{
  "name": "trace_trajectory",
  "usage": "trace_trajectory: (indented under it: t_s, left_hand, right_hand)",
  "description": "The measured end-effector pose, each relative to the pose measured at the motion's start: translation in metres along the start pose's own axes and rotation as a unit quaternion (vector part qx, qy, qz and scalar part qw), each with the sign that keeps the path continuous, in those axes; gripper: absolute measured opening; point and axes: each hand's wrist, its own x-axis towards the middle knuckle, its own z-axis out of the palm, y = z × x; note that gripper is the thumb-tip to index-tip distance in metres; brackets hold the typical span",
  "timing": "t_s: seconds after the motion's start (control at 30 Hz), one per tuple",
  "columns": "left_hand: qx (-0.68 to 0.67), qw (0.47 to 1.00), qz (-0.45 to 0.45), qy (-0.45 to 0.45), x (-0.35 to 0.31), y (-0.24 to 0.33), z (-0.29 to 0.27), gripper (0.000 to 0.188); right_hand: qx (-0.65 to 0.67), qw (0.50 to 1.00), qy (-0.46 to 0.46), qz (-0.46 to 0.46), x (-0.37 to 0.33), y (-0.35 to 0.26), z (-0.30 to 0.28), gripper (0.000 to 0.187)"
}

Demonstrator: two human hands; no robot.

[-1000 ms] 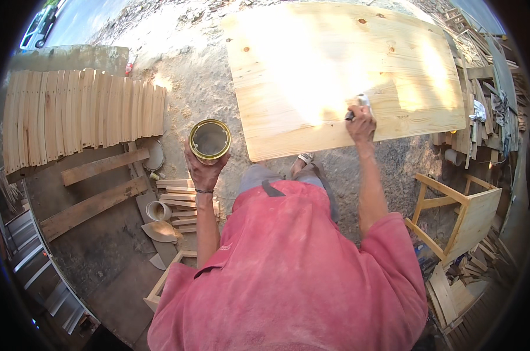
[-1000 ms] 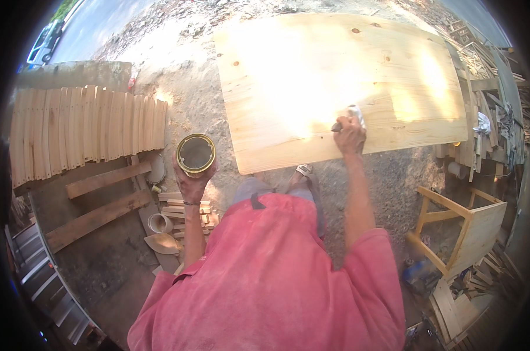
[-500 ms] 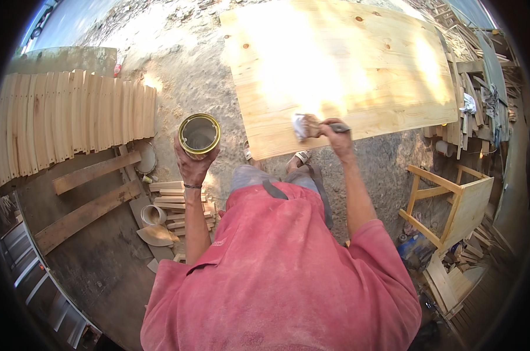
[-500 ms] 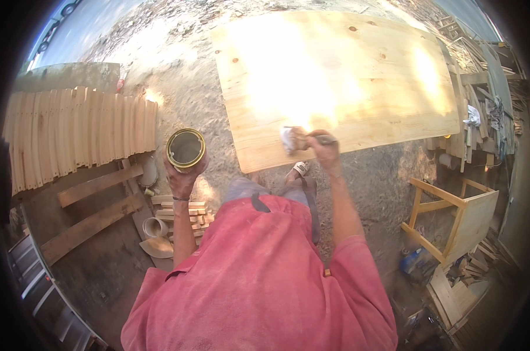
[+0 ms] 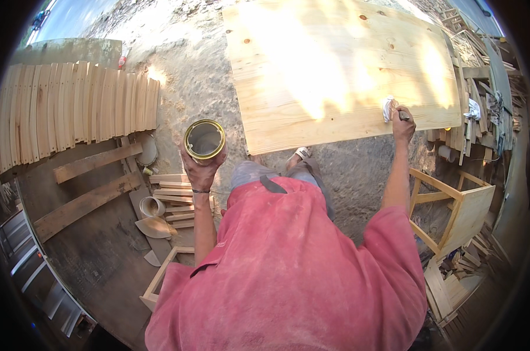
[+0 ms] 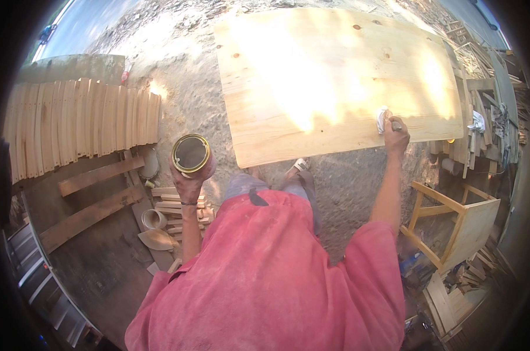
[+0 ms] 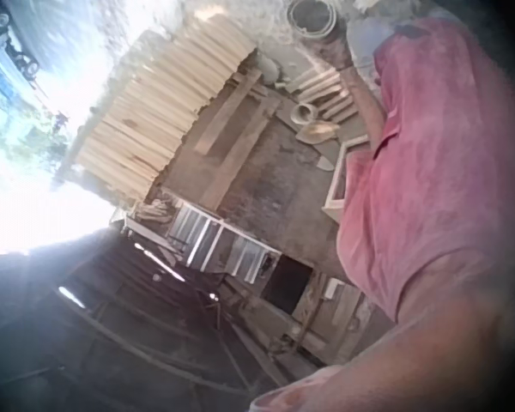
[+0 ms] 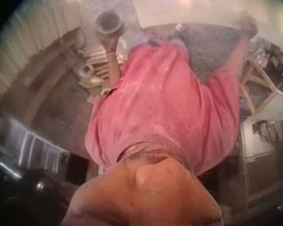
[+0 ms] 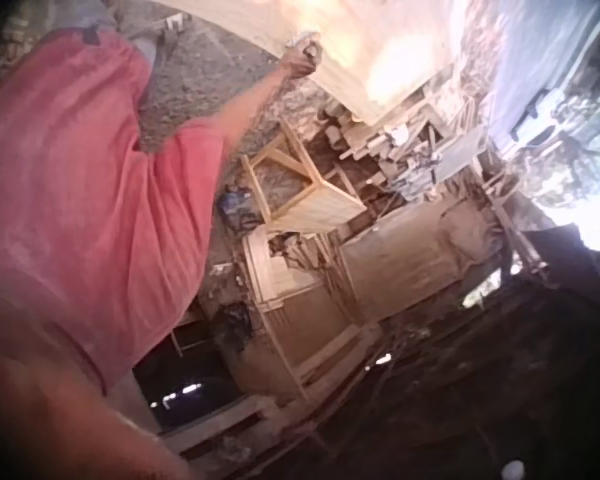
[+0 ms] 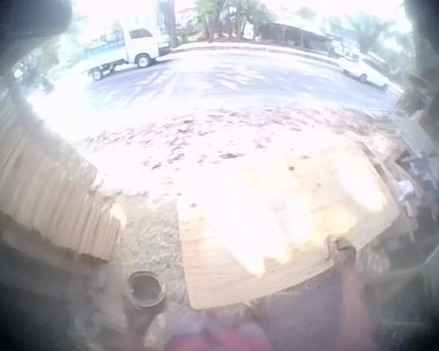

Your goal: The person applies a liquid coating to a wooden board using a brush while holding a can. They repeatedly dip the brush into the can and spread the liquid across the flat surface of the board until several areas are covered.

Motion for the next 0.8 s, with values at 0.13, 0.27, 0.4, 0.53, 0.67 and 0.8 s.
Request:
trace_trajectory:
  t_s: [0.13,0.27,0.4,0.53,0.67,0.8]
  left_hand:
    - [-0.061,0.998,-0.013,-0.014,0.001,-0.007,0.007,0.117]
    - [-0.031,0.999,-0.008,-0.009,0.009,-0.015,0.013,0.118]
    - [-0.024,0.999,-0.019,-0.019,0.023,-0.008,0.014,0.119]
    - [-0.040,0.999,-0.026,-0.025,0.035,-0.007,0.015,0.119]
    - [-0.048,0.998,-0.022,-0.035,0.050,-0.017,0.012,0.119]
    - [-0.027,0.999,-0.010,-0.027,0.057,-0.021,0.005,0.118]
  right_hand:
    - [-0.138,0.986,-0.091,-0.038,-0.034,-0.072,0.045,0.009]
    - [-0.050,0.980,-0.082,-0.175,-0.101,-0.169,0.099,0.011]
    - [-0.004,0.939,-0.207,-0.273,-0.165,-0.263,0.129,0.010]
    - [0.200,0.921,-0.289,-0.167,-0.163,-0.304,0.119,0.009]
    - [0.337,0.890,-0.305,0.039,-0.099,-0.245,0.133,0.011]
    - [0.368,0.909,-0.175,0.089,-0.007,-0.130,0.101,0.015]
